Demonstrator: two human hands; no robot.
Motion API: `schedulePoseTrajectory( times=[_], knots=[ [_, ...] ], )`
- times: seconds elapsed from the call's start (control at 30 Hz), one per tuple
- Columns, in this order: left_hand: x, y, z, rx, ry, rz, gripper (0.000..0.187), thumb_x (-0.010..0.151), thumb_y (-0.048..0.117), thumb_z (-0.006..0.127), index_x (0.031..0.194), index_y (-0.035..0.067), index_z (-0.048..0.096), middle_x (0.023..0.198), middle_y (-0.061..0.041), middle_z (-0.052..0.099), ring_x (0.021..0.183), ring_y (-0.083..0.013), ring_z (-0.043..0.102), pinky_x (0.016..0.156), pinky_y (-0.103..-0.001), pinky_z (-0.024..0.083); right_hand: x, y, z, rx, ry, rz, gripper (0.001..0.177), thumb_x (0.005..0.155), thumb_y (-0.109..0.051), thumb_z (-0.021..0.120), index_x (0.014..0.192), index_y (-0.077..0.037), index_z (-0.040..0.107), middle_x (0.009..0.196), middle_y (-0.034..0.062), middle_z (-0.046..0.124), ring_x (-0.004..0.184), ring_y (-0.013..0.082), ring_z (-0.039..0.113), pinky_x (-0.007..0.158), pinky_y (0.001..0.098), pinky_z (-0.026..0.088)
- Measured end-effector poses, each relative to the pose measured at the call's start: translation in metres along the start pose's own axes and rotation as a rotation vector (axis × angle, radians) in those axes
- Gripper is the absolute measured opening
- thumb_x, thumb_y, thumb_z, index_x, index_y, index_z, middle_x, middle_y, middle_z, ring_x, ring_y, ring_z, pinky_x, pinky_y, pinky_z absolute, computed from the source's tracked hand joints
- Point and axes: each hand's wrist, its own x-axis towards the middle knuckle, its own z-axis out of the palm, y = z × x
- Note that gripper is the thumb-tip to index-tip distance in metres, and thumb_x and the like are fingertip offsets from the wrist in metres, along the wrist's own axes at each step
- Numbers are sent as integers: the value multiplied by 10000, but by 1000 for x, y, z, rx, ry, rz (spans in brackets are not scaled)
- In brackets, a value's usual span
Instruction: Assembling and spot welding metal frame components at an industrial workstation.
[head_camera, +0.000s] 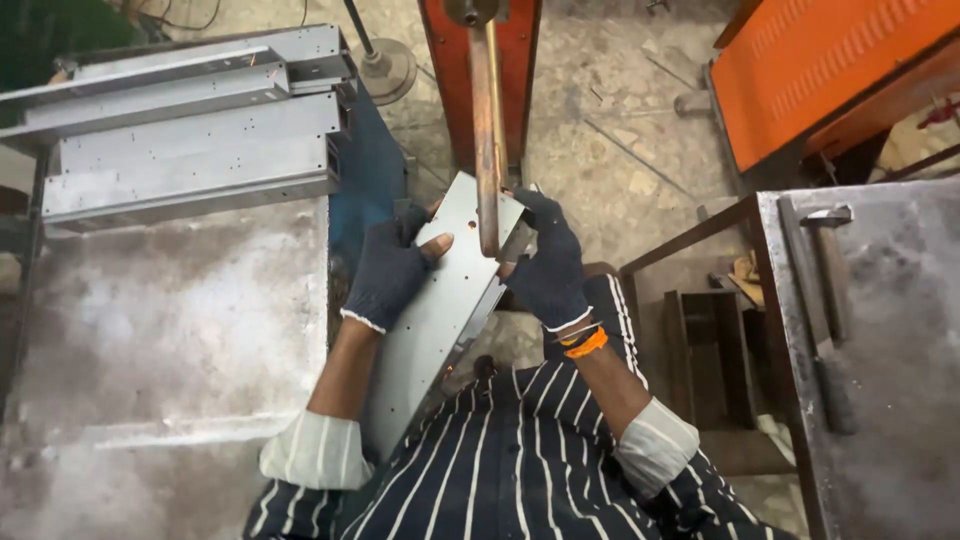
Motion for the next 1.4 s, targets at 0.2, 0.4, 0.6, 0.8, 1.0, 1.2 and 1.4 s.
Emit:
schedulePoseTrajectory(
  times=[0.2,0.4,0.6,0.8,1.0,1.2,1.4],
  knots=[
    [4,-1,-14,106,90,60,433,924,301,748,1209,-22,703,817,-104,734,691,-104,650,655,-305,542,-19,-18,-11,16,-116,-48,723,791,-171,881,1405,-1,540,1324,208,641,1242,353,643,1062,409,507],
    [7,18,-27,331,77,92,445,879,294,751,1216,5,710,841,-167,757,710,-181,711,694,-333,548,-38,-25,-6,-14,-227,136,755,810,-166,828,1448,39,480,1296,237,656,1205,365,661,1037,410,515],
    [11,27,-30,350,23,37,402,884,326,753,1135,11,755,796,-162,752,692,-189,704,673,-338,544,-37,-25,-10,-41,-238,53,759,821,-136,819,1471,42,469,1364,274,624,1273,386,632,1058,423,504],
    [19,31,-32,331,-22,43,423,856,328,750,1145,20,755,799,-154,766,685,-188,724,657,-340,552,-40,-25,-10,-43,-219,43,743,833,-142,811,1468,44,473,1410,273,606,1309,381,619,1087,426,496],
    [21,37,-33,428,-18,61,360,873,336,750,1056,27,785,772,-162,758,684,-214,741,656,-355,543,-39,-23,-9,-59,-226,43,721,848,-170,801,1452,60,483,1391,272,612,1292,382,624,1084,428,494],
    [20,20,-31,479,-16,64,339,870,352,763,931,20,798,733,-179,725,647,-234,713,620,-388,512,-45,-16,-9,-81,-251,78,732,804,-173,808,1427,56,499,1347,268,628,1258,400,628,1076,437,485],
    [25,17,-33,437,-38,85,344,885,368,738,897,28,784,703,-150,723,619,-176,693,617,-364,511,-38,-25,-16,-125,-237,7,725,817,-140,780,1457,35,489,1410,251,604,1302,403,609,1101,435,477]
  ],
)
